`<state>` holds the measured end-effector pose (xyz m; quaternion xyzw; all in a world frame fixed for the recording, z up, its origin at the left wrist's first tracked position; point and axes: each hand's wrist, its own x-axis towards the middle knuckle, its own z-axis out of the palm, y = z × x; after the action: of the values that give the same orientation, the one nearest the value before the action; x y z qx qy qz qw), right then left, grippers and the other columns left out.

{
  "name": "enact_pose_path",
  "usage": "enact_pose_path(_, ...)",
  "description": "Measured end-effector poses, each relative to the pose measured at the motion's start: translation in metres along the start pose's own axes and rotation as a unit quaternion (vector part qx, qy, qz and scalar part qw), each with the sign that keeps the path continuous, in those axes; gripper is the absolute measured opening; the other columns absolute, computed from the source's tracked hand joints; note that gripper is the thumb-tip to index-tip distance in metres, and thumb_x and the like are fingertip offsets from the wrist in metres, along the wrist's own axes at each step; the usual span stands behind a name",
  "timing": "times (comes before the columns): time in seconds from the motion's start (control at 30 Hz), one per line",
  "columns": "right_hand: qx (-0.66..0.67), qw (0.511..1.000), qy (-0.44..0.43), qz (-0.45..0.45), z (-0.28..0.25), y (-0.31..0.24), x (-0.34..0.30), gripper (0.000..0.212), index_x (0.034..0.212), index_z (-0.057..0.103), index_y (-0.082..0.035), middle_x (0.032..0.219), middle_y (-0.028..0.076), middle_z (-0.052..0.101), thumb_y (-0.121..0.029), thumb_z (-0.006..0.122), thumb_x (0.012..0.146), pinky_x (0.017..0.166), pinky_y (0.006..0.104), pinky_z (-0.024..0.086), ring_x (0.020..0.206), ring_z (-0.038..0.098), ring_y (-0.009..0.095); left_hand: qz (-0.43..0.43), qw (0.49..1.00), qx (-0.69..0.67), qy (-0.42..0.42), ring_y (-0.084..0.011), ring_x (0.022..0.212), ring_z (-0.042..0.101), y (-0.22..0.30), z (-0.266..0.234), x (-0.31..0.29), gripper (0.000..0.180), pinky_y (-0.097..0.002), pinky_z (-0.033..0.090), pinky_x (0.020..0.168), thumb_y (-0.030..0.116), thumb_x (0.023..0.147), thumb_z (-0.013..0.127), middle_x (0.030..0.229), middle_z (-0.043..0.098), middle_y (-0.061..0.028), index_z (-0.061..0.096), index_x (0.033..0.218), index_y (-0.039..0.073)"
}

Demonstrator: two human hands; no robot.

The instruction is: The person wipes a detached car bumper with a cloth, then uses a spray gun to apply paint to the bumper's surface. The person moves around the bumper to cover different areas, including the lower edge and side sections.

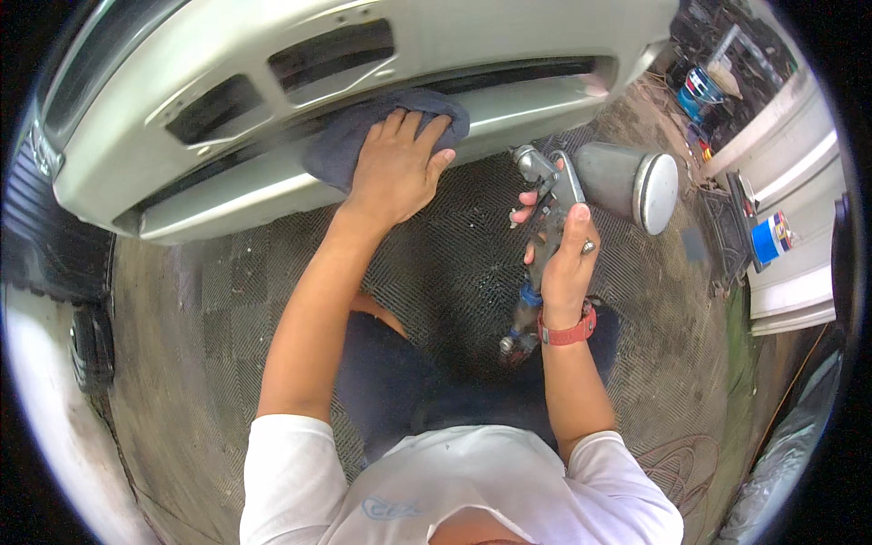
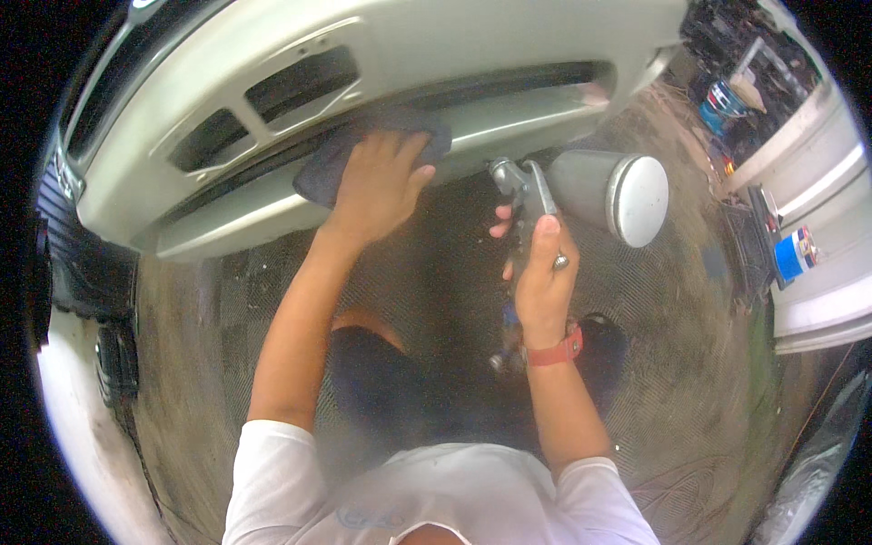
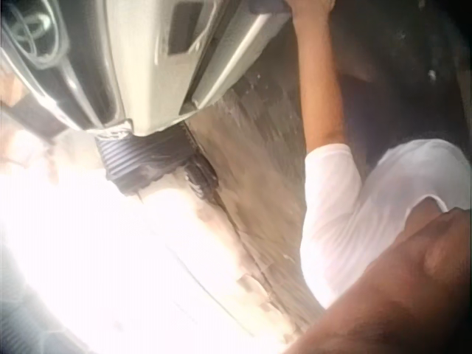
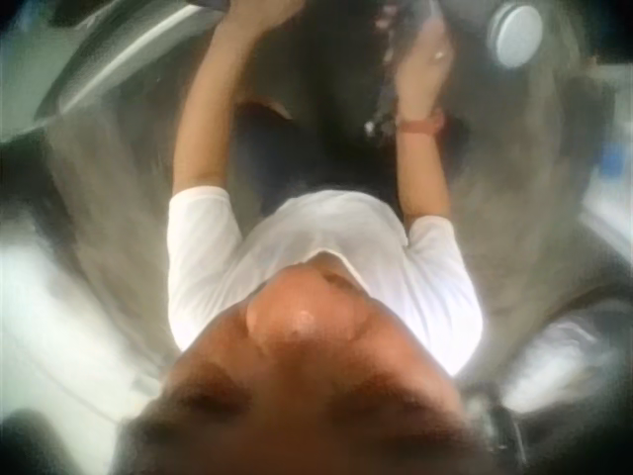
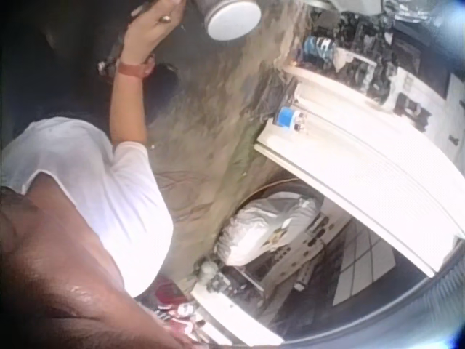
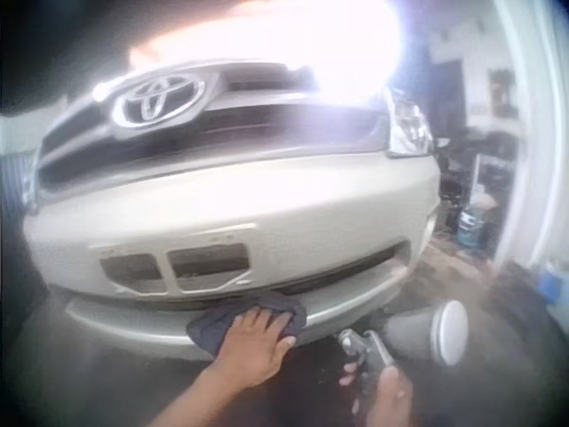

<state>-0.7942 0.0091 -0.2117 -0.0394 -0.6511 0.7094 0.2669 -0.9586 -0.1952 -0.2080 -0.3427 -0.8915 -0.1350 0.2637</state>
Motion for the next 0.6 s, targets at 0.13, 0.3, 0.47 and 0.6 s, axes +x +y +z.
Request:
enact_pose_path(0.13, 0.029, 0.998, 0.058, -0.006, -0.034, 0.003, 0.024, 0.059, 0.132, 0.070, 0.001, 0.115, 0.011, 0.079, -0.047, 0.037, 0.122, 0.058, 0.0257, 0.053, 0.095, 0.074, 0.014, 0.033, 0.998, 0.001, -0.048, -0.0429, 0.135, 0.059, 0.036, 0.020, 0.048, 0.052, -0.0532, 0.045, 0.113, 0.041, 0.109, 0.062, 0.141, 0.068, -0.0223, 0.063, 0.151, 0.010)
enact_pose_path(0.3, 0.034, 0.994, 0.101, -0.007, -0.065, 0.007, 0.053, 0.063, 0.152, 0.058, -0.002, 0.115, 0.013, 0.078, -0.053, 0.036, 0.121, 0.056, 0.0259, 0.053, 0.091, 0.074, 0.016, 0.075, 0.996, 0.020, -0.041, -0.0412, 0.136, 0.059, 0.071, 0.060, 0.095, 0.055, -0.0524, 0.045, 0.112, 0.043, 0.108, 0.061, 0.140, 0.068, -0.0231, 0.060, 0.151, 0.008)
enact_pose_path(0.47, 0.055, 0.990, 0.123, -0.035, -0.094, 0.020, 0.074, 0.060, 0.128, 0.071, 0.001, 0.114, 0.011, 0.079, -0.049, 0.039, 0.121, 0.058, 0.0262, 0.054, 0.092, 0.075, 0.014, 0.111, 0.993, 0.025, -0.026, -0.0426, 0.132, 0.060, 0.102, 0.101, 0.143, 0.058, -0.0541, 0.045, 0.110, 0.045, 0.108, 0.061, 0.138, 0.068, -0.0252, 0.059, 0.151, 0.006)
enact_pose_path(0.6, 0.063, 0.989, 0.134, -0.020, -0.108, 0.041, 0.069, 0.060, 0.125, 0.072, 0.000, 0.114, 0.011, 0.079, -0.049, 0.038, 0.121, 0.058, 0.0265, 0.054, 0.092, 0.075, 0.014, 0.135, 0.990, 0.039, 0.027, -0.0455, 0.127, 0.062, 0.116, 0.133, 0.169, 0.061, -0.0576, 0.047, 0.106, 0.047, 0.107, 0.062, 0.136, 0.068, -0.0264, 0.058, 0.151, 0.005)
